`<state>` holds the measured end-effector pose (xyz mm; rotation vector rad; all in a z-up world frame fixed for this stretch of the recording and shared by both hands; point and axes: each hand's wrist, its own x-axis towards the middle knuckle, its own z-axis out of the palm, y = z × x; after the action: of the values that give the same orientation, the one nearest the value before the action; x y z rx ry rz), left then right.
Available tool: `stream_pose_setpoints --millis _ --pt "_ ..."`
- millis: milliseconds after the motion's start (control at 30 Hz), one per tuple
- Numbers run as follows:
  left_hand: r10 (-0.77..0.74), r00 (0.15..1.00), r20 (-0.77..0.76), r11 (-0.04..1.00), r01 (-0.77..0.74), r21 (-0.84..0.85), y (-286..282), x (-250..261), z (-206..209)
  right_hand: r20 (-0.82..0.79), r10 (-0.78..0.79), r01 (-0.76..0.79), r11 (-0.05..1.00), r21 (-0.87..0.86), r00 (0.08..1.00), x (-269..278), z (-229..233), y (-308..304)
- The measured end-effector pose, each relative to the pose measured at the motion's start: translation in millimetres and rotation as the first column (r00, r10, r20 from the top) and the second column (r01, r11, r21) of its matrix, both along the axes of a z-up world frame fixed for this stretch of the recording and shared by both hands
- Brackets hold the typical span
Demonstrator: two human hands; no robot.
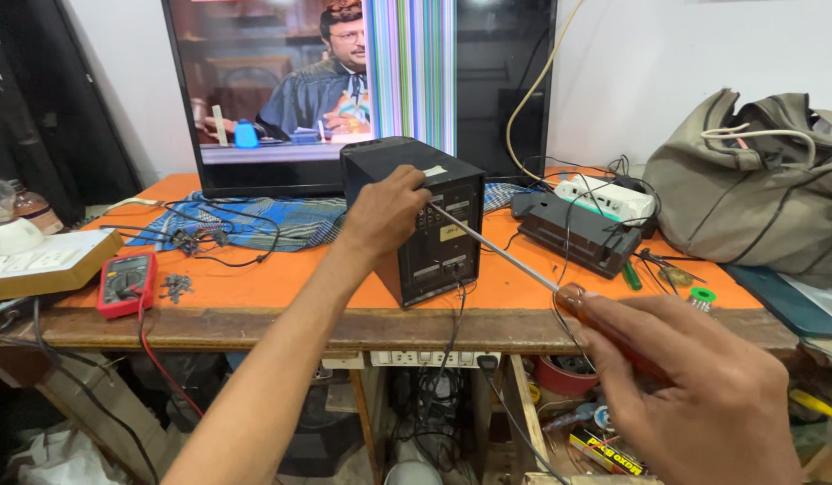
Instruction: The person uses a screwdriver to remove screws from the back panel of a black electronic box, then removes the panel to expose the internal circuit board and wires. The person manipulates the wires and components inside the box while a television in the background displays a program with visible vertical color bars.
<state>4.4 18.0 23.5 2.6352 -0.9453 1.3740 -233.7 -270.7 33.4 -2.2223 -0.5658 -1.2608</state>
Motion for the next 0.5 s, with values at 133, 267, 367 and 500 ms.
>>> stream_pose_setpoints --millis 133,267,367,500 --pt "0.014 0.997 0.080 1.000 -0.017 0.026 -2.3 0.5 2.8 -0.027 -0.003 0.004 0.999 0.042 1.000 -0.1 -7.5 -19.2" --pt "0.007 0.980 0.198 1.000 -0.011 0.022 -3.7 -10.0 3.1 -0.025 -0.022 0.024 0.995 0.097 0.999 14.9 -24.1 -62.7" --pt "-0.082 0.864 0.496 0.995 0.044 0.088 -15.9 -14.6 -9.5 -0.105 -0.098 0.115 0.977 0.178 0.990 30.5 -53.0 -107.6" --pt "-0.078 0.990 0.115 0.981 0.055 0.188 -83.2 0.8 -60.1 -0.264 -0.184 0.259 0.923 0.286 0.947 55.8 -106.9 -161.6"
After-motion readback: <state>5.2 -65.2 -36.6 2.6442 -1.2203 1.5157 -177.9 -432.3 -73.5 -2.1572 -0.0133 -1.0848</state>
